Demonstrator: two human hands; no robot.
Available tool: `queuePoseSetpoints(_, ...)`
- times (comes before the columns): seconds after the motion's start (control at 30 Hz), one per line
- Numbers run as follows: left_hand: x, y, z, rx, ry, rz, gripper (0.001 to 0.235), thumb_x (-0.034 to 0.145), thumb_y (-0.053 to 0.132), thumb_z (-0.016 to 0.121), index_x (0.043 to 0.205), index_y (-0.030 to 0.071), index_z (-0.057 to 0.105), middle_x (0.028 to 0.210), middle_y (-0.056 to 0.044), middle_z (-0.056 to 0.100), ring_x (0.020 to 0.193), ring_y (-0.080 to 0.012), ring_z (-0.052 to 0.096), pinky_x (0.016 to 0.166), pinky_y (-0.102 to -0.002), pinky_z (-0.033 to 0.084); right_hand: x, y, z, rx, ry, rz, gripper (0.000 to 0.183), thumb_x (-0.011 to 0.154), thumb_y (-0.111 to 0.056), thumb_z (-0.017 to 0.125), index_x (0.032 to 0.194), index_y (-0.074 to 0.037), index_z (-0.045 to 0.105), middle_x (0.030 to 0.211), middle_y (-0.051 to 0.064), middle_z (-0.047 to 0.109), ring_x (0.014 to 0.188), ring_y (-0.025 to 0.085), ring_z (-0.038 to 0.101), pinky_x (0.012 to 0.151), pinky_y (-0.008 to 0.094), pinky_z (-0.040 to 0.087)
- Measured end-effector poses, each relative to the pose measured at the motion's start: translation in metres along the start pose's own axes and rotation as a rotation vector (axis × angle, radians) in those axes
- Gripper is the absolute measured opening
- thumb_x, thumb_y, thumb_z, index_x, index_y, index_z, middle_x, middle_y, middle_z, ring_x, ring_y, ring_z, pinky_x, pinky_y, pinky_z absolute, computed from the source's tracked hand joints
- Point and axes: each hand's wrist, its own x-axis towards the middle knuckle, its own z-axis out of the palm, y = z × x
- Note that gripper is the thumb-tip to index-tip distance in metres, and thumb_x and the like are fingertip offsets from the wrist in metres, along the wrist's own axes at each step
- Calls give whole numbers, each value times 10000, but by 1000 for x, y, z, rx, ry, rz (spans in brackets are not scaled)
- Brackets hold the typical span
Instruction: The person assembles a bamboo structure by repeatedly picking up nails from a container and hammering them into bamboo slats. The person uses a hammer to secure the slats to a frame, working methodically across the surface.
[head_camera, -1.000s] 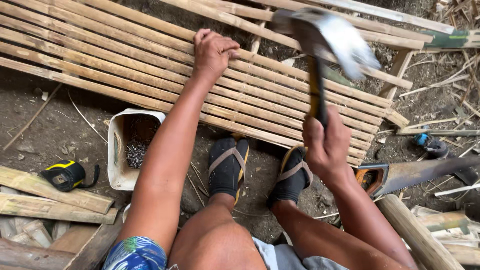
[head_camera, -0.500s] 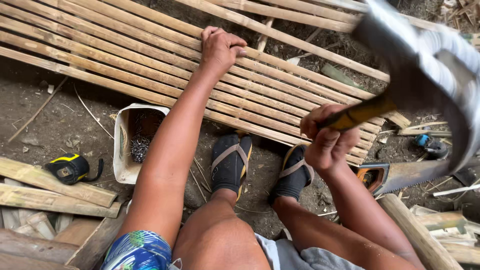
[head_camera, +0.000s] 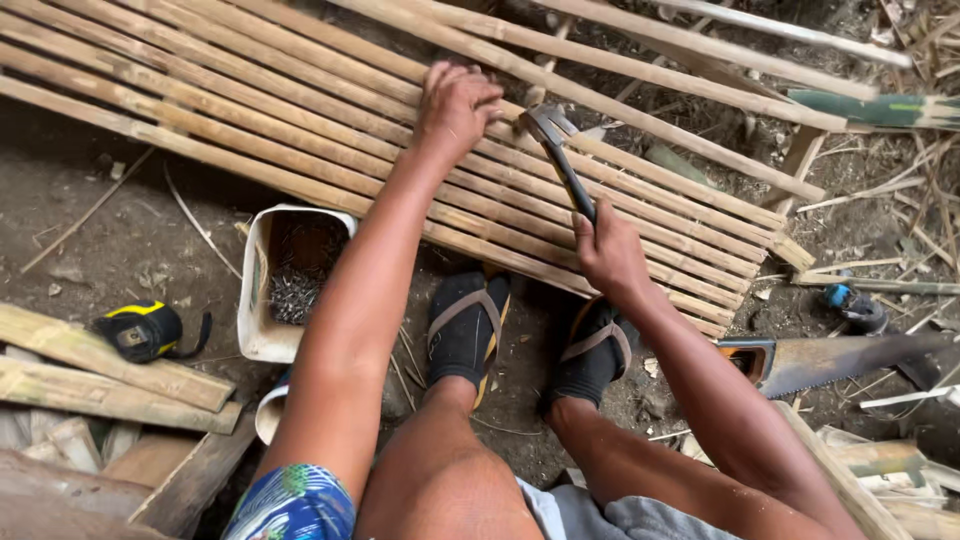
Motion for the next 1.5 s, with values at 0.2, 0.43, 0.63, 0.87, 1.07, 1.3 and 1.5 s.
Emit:
queuePoseSetpoints(0.2,-160,30,-84,-76,605,-181,224,896,-108,536,1055,-4,654,1063,-161,648,1069,-324,640,888,-396,583,-13,-75,0,255,-186,-136,269,1014,-276,555,942,-17,548,695,244,585,686,490,585,619,527,460)
queuePoseSetpoints(0.43,-256,-55,-104,360,11,-771,157,810,126,653,924,26,690,984,-226,695,940,-446,660,786,-559,522,-11,-151,34,209,-515,-251,317,994,-329,567,936,-18,561,641,244,582,650,467,603,607,537,456)
queuePoseSetpoints(0.63,-252,-74,-89,256,96,-800,225,935,132,532,918,26,730,980,-246,717,935,-446,693,852,-549,544,-9,-170,43,124,-551,-228,335,982,-365,577,957,-31,586,615,237,592,617,461,607,589,542,461)
queuePoseSetpoints(0.87,-226,-14,-135,468,-42,-813,213,914,73,568,919,23,774,977,-265,724,950,-462,701,807,-546,571,-21,-154,21,197,-600,-142,349,995,-385,550,951,-42,597,641,210,612,627,424,629,603,523,469)
queuePoseSetpoints(1.07,-186,62,-162,512,-80,-710,163,887,99,632,933,-10,744,930,-296,712,900,-472,692,787,-550,550,-36,-96,-13,329,-473,-118,351,1014,-372,545,960,-28,586,655,210,593,647,409,605,609,506,454)
queuePoseSetpoints(1.3,-69,149,-84,-40,-309,-348,173,894,170,731,1037,82,769,926,-159,772,814,-294,786,775,-386,598,-75,22,-65,318,-69,245,376,1032,-351,574,885,-5,555,627,177,539,576,339,506,589,467,427)
queuePoseSetpoints(1.5,17,157,30,-69,-263,189,108,923,104,755,1014,92,812,960,-112,771,815,-256,746,737,-368,581,-109,102,-85,389,352,563,312,986,-371,601,958,-61,621,595,27,583,517,106,543,484,349,436)
